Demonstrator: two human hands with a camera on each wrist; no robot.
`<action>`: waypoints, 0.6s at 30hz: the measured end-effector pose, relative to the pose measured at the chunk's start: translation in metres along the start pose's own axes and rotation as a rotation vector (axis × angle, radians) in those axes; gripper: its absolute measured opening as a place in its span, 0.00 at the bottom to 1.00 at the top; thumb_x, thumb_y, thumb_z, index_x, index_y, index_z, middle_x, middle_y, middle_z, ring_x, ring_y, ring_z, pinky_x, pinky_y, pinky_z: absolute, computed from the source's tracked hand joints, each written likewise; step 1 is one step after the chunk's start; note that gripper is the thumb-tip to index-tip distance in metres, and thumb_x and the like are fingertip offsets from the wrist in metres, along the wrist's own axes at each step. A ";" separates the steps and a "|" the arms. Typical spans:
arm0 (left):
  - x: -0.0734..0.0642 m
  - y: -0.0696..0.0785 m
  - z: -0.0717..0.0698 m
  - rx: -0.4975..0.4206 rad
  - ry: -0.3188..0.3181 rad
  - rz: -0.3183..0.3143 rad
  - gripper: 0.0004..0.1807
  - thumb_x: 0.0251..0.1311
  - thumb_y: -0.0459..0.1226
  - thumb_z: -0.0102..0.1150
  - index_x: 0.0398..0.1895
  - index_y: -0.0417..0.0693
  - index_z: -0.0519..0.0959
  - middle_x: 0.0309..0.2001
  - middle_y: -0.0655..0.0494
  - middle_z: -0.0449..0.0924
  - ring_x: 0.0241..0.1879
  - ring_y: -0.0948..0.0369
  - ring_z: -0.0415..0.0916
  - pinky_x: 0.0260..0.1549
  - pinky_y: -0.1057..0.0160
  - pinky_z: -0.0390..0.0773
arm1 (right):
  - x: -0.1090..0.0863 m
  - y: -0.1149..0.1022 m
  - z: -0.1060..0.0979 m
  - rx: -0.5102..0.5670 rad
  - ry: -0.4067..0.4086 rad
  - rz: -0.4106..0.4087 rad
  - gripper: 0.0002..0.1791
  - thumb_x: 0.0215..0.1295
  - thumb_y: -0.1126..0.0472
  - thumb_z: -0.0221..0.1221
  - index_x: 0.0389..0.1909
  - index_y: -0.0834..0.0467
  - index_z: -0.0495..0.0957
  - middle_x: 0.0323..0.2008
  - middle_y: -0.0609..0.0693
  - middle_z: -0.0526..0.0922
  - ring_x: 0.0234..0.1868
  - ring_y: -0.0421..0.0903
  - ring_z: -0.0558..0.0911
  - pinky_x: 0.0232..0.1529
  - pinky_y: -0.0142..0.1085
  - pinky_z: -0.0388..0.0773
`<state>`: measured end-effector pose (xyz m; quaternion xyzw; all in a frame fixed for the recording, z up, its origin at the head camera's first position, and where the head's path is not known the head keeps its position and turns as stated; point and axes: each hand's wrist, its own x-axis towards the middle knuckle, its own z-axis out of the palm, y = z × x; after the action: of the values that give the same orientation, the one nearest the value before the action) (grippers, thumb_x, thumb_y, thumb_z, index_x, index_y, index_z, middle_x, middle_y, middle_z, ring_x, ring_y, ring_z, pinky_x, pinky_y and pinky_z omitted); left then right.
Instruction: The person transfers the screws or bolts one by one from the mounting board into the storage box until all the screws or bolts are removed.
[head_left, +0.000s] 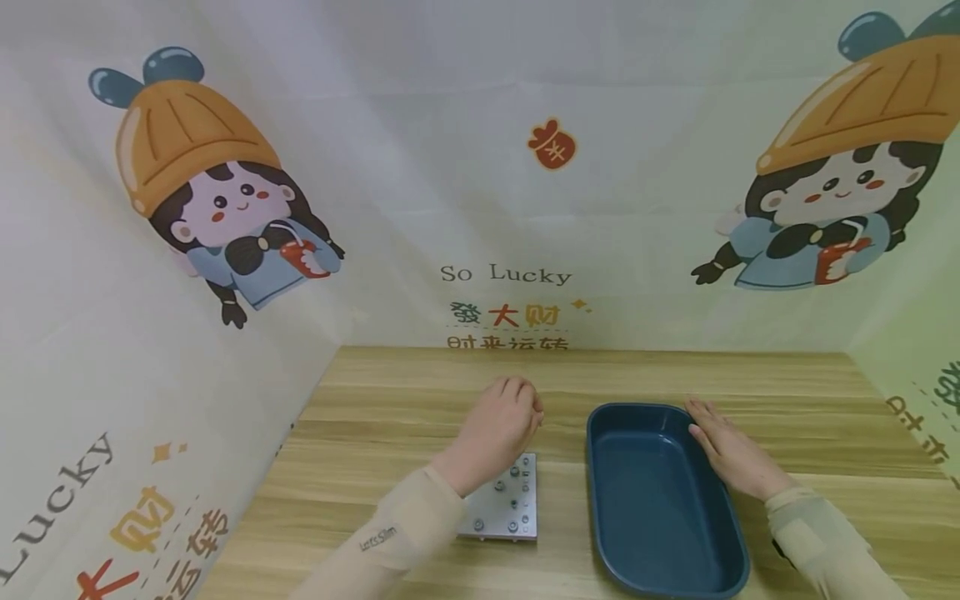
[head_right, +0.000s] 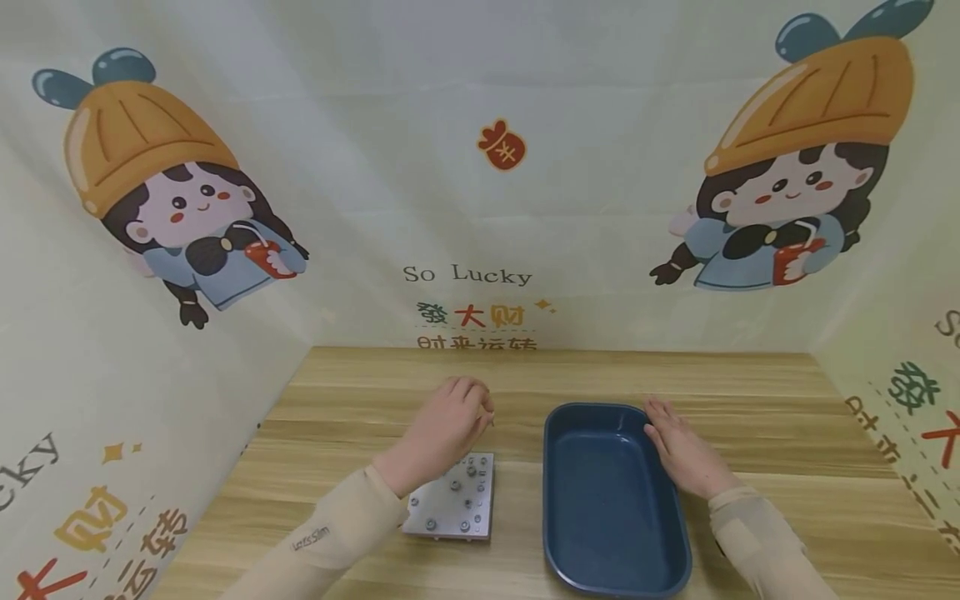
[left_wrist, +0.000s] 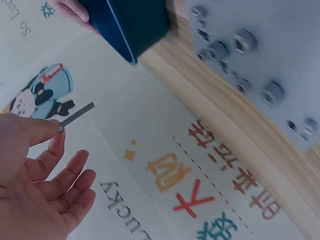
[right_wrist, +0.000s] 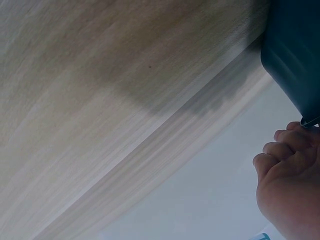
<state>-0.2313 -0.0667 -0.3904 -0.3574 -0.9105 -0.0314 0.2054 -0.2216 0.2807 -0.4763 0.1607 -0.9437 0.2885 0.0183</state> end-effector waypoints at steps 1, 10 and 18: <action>0.003 0.003 0.001 0.007 -0.006 0.008 0.06 0.69 0.39 0.57 0.40 0.45 0.78 0.43 0.52 0.80 0.49 0.56 0.77 0.57 0.60 0.78 | 0.000 0.000 0.000 0.003 0.000 -0.001 0.29 0.80 0.59 0.42 0.70 0.77 0.55 0.71 0.76 0.54 0.71 0.75 0.52 0.68 0.70 0.53; 0.023 0.029 0.011 0.060 -0.067 0.104 0.07 0.70 0.42 0.55 0.41 0.49 0.77 0.54 0.51 0.78 0.57 0.56 0.75 0.60 0.61 0.76 | 0.000 0.001 -0.001 -0.006 0.008 0.000 0.29 0.80 0.59 0.42 0.70 0.77 0.55 0.71 0.76 0.54 0.71 0.75 0.53 0.68 0.69 0.53; 0.037 0.053 0.020 0.116 -0.139 0.203 0.08 0.74 0.45 0.49 0.42 0.53 0.76 0.56 0.55 0.78 0.61 0.58 0.73 0.63 0.64 0.73 | 0.000 0.000 0.000 -0.004 0.006 0.002 0.29 0.80 0.58 0.42 0.70 0.77 0.55 0.71 0.77 0.54 0.71 0.75 0.53 0.68 0.69 0.53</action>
<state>-0.2277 -0.0001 -0.3986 -0.4368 -0.8819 0.0673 0.1641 -0.2212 0.2807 -0.4759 0.1589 -0.9445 0.2868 0.0210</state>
